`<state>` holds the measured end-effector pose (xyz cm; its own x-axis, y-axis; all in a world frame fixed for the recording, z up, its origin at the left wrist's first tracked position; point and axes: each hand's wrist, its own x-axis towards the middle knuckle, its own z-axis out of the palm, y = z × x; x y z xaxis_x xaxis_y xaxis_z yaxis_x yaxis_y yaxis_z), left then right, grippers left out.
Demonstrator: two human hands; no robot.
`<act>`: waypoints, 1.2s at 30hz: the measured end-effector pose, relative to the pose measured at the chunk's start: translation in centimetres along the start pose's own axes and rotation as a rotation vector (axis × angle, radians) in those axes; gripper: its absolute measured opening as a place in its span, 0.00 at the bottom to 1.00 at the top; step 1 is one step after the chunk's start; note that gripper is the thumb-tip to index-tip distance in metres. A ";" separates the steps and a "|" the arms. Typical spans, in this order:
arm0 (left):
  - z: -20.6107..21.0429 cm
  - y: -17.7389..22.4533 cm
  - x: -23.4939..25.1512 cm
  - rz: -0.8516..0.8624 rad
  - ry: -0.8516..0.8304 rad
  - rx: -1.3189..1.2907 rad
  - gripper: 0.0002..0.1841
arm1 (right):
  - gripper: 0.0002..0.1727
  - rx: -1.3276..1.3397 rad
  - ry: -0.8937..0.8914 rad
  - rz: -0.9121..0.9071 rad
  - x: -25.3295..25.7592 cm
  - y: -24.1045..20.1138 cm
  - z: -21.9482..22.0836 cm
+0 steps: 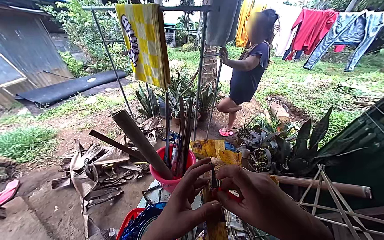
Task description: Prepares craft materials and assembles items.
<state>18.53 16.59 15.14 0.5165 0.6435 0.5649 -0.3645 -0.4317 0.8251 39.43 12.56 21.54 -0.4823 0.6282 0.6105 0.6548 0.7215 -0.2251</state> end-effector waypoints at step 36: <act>-0.8 -0.2 -0.9 0.012 -0.012 -0.042 0.24 | 0.08 0.611 -0.111 0.032 -0.3 5.0 -0.7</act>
<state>17.54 16.63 14.44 0.5209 0.6308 0.5751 -0.4026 -0.4125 0.8172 43.25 15.75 20.73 -0.5472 0.6553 0.5208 0.2345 0.7173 -0.6561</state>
